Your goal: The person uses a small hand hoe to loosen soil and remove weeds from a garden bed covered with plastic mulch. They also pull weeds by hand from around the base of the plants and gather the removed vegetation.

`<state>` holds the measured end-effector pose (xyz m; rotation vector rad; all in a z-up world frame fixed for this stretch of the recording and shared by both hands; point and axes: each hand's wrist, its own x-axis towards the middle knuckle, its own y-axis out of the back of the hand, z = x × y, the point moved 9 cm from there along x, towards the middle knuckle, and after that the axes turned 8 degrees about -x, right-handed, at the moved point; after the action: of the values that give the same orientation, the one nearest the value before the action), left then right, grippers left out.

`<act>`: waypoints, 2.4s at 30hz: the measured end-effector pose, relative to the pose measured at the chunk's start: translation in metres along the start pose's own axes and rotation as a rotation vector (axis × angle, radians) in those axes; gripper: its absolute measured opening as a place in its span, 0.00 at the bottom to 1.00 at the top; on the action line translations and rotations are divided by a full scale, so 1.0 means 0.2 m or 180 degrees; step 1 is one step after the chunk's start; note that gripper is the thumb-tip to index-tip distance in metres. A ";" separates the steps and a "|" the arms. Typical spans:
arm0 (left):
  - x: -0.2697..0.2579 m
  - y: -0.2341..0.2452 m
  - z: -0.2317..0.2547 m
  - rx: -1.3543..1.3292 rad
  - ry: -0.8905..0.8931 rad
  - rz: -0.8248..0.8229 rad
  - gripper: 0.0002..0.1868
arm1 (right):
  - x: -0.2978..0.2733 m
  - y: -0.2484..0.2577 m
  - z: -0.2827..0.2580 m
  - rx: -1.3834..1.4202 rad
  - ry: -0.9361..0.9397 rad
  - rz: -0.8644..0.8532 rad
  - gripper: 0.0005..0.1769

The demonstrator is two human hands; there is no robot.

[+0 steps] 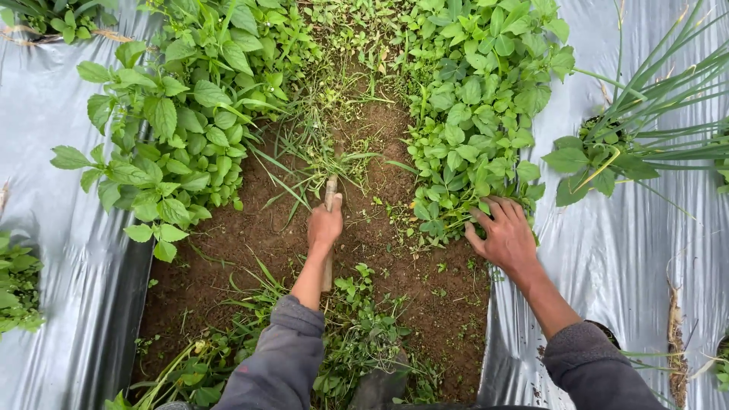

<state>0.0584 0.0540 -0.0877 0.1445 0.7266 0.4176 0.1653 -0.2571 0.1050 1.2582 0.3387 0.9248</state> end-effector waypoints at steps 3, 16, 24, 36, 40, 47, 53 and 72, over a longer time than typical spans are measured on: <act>0.12 -0.10 -0.13 -0.0495 0.0092 0.0015 0.29 | 0.00 0.01 0.00 -0.0020 -0.0026 0.0012 0.11; -0.51 -0.33 0.29 -0.2623 -0.0083 -0.2359 0.37 | -0.03 -0.03 0.00 0.0055 -0.0038 -0.0004 0.11; 0.56 0.41 0.68 0.1870 -0.1463 0.0859 0.21 | -0.02 0.03 -0.02 0.0042 -0.0063 -0.0036 0.11; 0.43 0.68 0.12 0.5225 -0.2310 0.0488 0.13 | -0.01 -0.02 0.00 0.0099 -0.0116 -0.0288 0.13; 0.21 0.69 0.25 0.4700 -0.2021 -0.0114 0.05 | 0.01 -0.06 0.02 0.0077 -0.0121 -0.0291 0.13; 0.63 0.39 0.75 0.4522 -0.1642 0.0899 0.13 | -0.03 -0.05 0.01 -0.0015 -0.0075 -0.0139 0.12; 0.29 0.16 0.83 0.5088 -0.2025 0.0543 0.15 | -0.03 -0.08 0.02 0.0015 -0.0011 -0.0013 0.12; 0.56 0.34 0.42 0.4764 -0.1694 0.0437 0.18 | 0.00 -0.03 0.05 0.0065 -0.0063 0.0027 0.13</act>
<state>0.1674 0.1630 -0.0758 1.6529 0.3630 -0.1261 0.1748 -0.2634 0.1030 1.2875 0.3282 0.9175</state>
